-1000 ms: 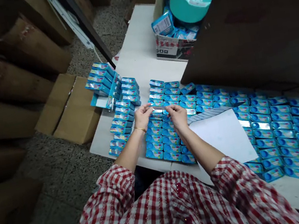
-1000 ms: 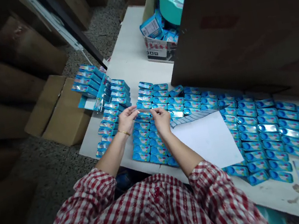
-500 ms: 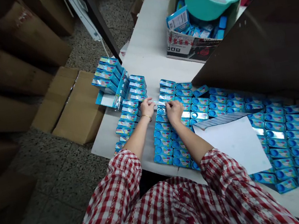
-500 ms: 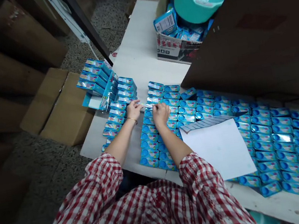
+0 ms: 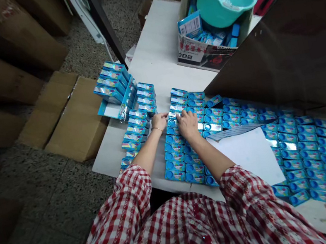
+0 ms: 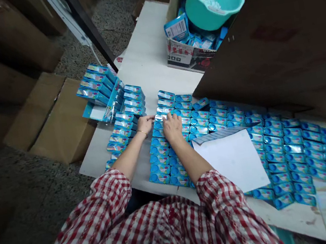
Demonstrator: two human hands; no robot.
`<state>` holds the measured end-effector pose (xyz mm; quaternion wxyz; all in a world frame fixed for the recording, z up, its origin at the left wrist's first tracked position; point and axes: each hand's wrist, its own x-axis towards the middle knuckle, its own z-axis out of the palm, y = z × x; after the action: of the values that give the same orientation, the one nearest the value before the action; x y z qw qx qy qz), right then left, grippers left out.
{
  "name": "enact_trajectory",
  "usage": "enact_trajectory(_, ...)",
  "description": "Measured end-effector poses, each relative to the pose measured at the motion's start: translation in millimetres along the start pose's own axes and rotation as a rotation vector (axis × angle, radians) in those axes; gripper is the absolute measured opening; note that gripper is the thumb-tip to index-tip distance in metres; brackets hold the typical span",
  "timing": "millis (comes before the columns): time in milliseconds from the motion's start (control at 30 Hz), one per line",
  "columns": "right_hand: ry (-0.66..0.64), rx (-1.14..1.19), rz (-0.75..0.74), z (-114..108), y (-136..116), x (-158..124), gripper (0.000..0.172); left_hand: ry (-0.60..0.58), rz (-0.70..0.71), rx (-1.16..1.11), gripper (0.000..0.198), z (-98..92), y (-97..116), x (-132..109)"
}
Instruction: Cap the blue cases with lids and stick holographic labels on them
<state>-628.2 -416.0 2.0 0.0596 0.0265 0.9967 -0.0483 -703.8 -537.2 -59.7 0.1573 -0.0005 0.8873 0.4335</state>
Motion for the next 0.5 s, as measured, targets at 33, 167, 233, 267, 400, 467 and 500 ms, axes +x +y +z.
enact_trajectory(33,0.006,-0.013,-0.026,-11,2,-6,0.039,0.024,0.017,0.038,0.031,-3.6,5,-5)
enact_trajectory(167,0.205,0.016,-0.074,-62,61,-42,0.043,0.13,0.206,0.049,0.032,0.2,47,-29)
enact_trajectory(233,0.303,0.023,-0.033,-81,118,-65,0.039,0.039,0.352,0.03,0.031,18.1,78,-43)
enact_trajectory(267,0.325,0.006,0.014,-86,149,-78,0.036,-0.05,0.418,0.046,0.031,30.9,95,-50)
enact_trajectory(400,0.169,-0.074,0.065,-74,239,-134,0.03,-0.452,0.544,0.305,0.038,97.5,156,-82)
enact_trajectory(467,0.084,-0.058,0.041,-55,255,-160,0.03,-0.574,0.539,0.447,0.05,131.3,173,-95)
enact_trajectory(500,0.066,-0.044,0.039,-44,257,-171,0.03,-0.605,0.532,0.498,0.055,146.3,178,-101)
